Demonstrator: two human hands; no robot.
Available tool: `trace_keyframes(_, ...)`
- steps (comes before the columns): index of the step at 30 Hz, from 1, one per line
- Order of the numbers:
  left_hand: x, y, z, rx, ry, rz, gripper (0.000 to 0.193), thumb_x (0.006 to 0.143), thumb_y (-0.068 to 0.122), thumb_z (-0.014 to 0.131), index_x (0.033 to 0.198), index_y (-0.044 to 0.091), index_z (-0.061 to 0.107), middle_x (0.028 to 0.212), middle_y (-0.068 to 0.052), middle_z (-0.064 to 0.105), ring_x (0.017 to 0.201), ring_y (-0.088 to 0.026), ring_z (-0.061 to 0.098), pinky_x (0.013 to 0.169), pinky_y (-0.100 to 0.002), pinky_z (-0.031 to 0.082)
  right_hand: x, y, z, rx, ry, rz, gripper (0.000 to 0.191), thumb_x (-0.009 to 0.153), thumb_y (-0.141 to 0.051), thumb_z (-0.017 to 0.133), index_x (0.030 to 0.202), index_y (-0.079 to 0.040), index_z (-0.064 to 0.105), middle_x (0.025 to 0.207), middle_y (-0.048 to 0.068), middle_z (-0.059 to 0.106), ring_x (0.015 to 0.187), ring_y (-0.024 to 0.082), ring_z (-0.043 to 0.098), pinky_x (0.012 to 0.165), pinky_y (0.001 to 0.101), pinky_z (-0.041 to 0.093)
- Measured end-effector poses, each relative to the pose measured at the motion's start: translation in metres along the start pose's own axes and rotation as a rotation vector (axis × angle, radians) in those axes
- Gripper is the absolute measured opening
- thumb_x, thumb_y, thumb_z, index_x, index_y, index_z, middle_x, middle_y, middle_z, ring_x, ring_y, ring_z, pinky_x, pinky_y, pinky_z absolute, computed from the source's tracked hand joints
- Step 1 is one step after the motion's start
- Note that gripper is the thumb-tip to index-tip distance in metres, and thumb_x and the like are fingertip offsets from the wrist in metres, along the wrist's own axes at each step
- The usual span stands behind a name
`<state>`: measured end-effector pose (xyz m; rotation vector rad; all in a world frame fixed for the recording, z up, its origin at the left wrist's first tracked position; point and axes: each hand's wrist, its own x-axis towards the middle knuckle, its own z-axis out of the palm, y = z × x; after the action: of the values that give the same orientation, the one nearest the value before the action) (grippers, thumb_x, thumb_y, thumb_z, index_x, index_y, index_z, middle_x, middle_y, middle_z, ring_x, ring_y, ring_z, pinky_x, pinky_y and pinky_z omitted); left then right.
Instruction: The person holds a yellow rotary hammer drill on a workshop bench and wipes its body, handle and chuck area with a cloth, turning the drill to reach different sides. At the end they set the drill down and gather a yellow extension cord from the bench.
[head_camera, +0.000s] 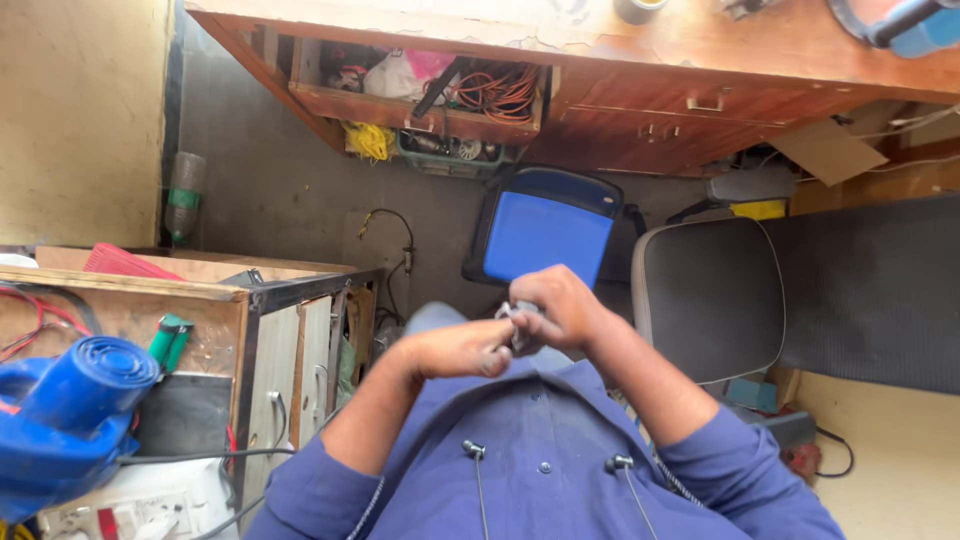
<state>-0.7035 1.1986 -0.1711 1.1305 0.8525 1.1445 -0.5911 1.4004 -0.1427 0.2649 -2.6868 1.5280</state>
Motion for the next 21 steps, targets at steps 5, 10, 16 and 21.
trace_keyframes(5, -0.01, 0.035, -0.075, -0.313, 0.362, 0.111, 0.046, 0.105, 0.036, 0.065, 0.122, -0.007, 0.067, 0.134, -0.022, 0.067, 0.123, -0.028, 0.065, 0.109, -0.042, 0.05, 0.079, 0.05, -0.045, -0.143, 0.192, 0.327, 0.02, 0.095, -0.023, 0.056, 0.086, -0.007, 0.064, 0.082, 0.013, 0.066, 0.077, 0.033, 0.067, 0.069, 0.0409, 0.053)
trace_keyframes(10, 0.01, 0.021, -0.166, -0.328, 1.065, -0.294, 0.04, 0.103, 0.026, 0.057, 0.135, 0.002, 0.063, 0.117, -0.008, 0.075, 0.097, -0.012, 0.068, 0.092, -0.031, 0.054, 0.189, 0.087, -0.105, -0.069, 0.632, 0.354, 0.023, 0.102, -0.016, 0.076, 0.111, -0.001, 0.061, 0.103, 0.014, 0.07, 0.094, 0.028, 0.069, 0.086, 0.0371, 0.057)
trace_keyframes(16, 0.043, 0.002, -0.31, -0.295, 1.15, -0.589, 0.036, 0.098, 0.024, 0.063, 0.127, 0.004, 0.068, 0.108, -0.007, 0.077, 0.086, -0.012, 0.067, 0.075, -0.032, 0.052, 0.326, 0.147, -0.147, -0.753, 0.304, 0.199, 0.071, 0.091, -0.038, 0.082, 0.145, 0.0, 0.055, 0.142, 0.021, 0.058, 0.132, 0.04, 0.055, 0.114, 0.0542, 0.038)
trace_keyframes(21, 0.077, 0.013, -0.462, 0.412, 1.008, -0.787, 0.039, 0.1, 0.035, 0.065, 0.124, 0.004, 0.072, 0.113, -0.017, 0.076, 0.105, -0.029, 0.073, 0.093, -0.04, 0.056, 0.439, 0.201, -0.17, -0.775, 0.084, 0.368, 0.081, 0.09, -0.056, 0.073, 0.153, -0.01, 0.051, 0.161, 0.016, 0.044, 0.152, 0.038, 0.037, 0.127, 0.055, 0.02)
